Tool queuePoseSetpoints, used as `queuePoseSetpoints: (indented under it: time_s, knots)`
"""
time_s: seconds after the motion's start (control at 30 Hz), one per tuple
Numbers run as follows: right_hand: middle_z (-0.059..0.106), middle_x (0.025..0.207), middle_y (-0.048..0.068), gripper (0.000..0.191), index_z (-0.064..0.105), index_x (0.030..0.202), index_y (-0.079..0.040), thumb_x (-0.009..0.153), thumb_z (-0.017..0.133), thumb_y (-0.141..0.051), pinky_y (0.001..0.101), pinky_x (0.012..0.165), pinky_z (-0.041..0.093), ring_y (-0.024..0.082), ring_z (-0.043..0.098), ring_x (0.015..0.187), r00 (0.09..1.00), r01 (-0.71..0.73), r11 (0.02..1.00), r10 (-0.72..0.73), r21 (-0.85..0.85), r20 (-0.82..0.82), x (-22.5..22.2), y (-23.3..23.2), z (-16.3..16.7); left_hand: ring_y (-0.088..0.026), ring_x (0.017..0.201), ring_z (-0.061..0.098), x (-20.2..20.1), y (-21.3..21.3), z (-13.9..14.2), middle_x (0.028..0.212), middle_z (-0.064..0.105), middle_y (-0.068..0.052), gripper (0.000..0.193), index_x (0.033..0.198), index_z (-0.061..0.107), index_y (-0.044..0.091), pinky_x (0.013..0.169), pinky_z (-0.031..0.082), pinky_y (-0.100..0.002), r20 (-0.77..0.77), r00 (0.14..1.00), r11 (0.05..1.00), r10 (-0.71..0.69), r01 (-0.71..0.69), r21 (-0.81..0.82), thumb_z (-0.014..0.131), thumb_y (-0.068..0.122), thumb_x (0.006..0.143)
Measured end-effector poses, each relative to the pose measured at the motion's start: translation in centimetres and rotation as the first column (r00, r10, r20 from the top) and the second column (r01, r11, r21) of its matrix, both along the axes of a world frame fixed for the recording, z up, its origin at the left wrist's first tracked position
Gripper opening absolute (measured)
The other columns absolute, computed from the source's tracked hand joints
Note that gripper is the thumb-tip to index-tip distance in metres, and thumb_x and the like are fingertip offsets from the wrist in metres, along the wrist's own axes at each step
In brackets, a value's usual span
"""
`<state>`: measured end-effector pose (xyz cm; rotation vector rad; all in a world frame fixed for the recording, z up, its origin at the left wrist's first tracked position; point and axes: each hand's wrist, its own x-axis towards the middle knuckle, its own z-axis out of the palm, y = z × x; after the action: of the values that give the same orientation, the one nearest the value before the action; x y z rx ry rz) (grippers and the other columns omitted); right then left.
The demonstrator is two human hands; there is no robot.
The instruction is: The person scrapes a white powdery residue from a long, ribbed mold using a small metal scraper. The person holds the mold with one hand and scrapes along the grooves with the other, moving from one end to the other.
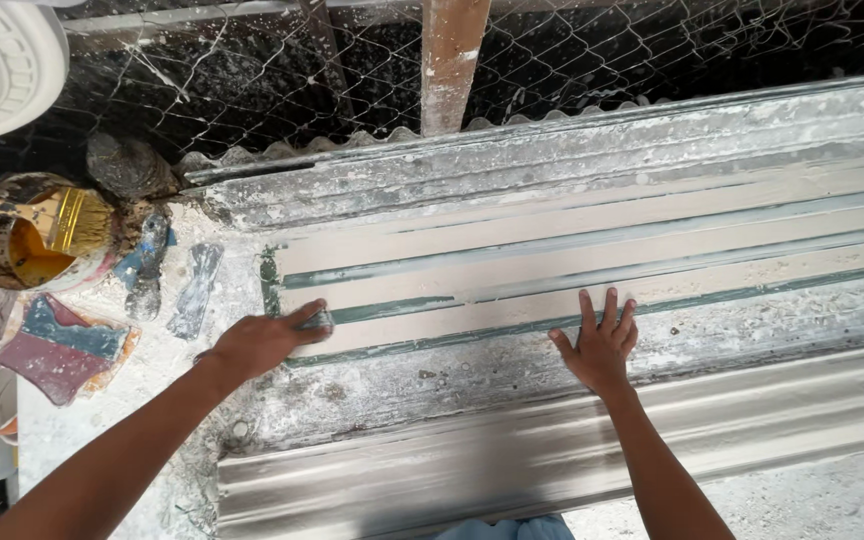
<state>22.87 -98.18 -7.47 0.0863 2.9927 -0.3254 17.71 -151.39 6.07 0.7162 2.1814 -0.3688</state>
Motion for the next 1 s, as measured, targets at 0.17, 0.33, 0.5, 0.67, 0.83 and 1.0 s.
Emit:
queuePoseSetpoints:
  time_s: [0.17, 0.33, 0.5, 0.67, 0.83, 1.0]
  knots:
    - [-0.013, 0.169, 0.023, 0.096, 0.012, 0.163, -0.026, 0.088, 0.037, -0.081, 0.0765, 0.113, 0.000, 0.053, -0.020, 0.151, 1.000, -0.007, 1.000, 0.007, -0.005, 0.015, -0.1, 0.0, 0.0, -0.020, 0.085, 0.071, -0.3, 6.9, -3.0, 0.169, 0.013, 0.000, 0.084, 0.153, 0.036, 0.048, 0.068, 0.066, -0.031, -0.158, 0.987, 0.930, -0.016, 0.072, 0.362, 0.057, -0.007, 0.092]
    - [-0.018, 0.168, 0.020, 0.099, 0.009, 0.163, -0.029, 0.085, 0.038, -0.083, 0.0748, 0.113, -0.004, 0.051, -0.025, 0.149, 0.989, 0.034, 0.999, -0.027, -0.043, 0.144, -0.6, 0.1, 0.8, -0.020, 0.093, 0.074, -0.4, 8.6, -5.3, 0.174, 0.010, 0.003, 0.078, 0.154, 0.035, 0.043, 0.081, 0.065, -0.037, -0.125, 0.991, 0.951, -0.046, 0.082, 0.298, 0.052, -0.007, 0.097]
    - [-0.017, 0.169, 0.020, 0.098, 0.009, 0.164, -0.030, 0.086, 0.035, -0.083, 0.0741, 0.114, -0.003, 0.051, -0.024, 0.150, 0.993, 0.028, 1.000, -0.029, 0.008, 0.112, -0.5, 0.3, 0.3, -0.020, 0.102, 0.070, -0.1, 3.8, -3.2, 0.172, 0.007, 0.001, 0.088, 0.153, 0.031, 0.047, 0.076, 0.066, -0.032, -0.094, 0.995, 0.974, -0.038, 0.058, 0.221, 0.051, -0.012, 0.091]
    - [-0.017, 0.168, 0.022, 0.099, 0.009, 0.163, -0.028, 0.086, 0.036, -0.084, 0.0743, 0.112, -0.004, 0.052, -0.025, 0.149, 0.995, 0.009, 1.000, -0.007, -0.017, 0.101, -0.5, 0.2, 0.6, -0.028, 0.104, 0.069, -2.0, 14.5, -4.4, 0.164, 0.032, 0.001, 0.040, 0.149, 0.047, 0.036, 0.092, 0.060, -0.043, -0.090, 0.993, 0.864, 0.077, -0.021, 0.503, 0.049, 0.027, 0.110]
    - [-0.019, 0.168, 0.020, 0.097, 0.009, 0.163, -0.030, 0.086, 0.037, -0.083, 0.0737, 0.113, -0.004, 0.051, -0.025, 0.149, 0.988, 0.027, 0.999, -0.022, -0.029, 0.152, -0.6, 0.4, 1.0, -0.024, 0.093, 0.074, -2.7, 16.4, -4.3, 0.168, 0.020, -0.003, 0.065, 0.146, 0.050, 0.030, 0.097, 0.057, -0.042, -0.121, 0.992, 0.881, -0.028, 0.082, 0.466, 0.056, -0.004, 0.090]
    - [-0.016, 0.170, 0.019, 0.096, 0.009, 0.164, -0.030, 0.087, 0.036, -0.082, 0.0734, 0.114, -0.002, 0.051, -0.022, 0.151, 0.999, 0.005, 1.000, -0.006, 0.020, 0.054, -0.2, 0.5, 0.3, -0.028, 0.102, 0.071, -2.5, 12.6, -3.6, 0.167, 0.019, -0.004, 0.068, 0.146, 0.050, 0.034, 0.089, 0.061, -0.041, -0.143, 0.988, 0.925, -0.057, 0.106, 0.365, 0.056, -0.005, 0.091]
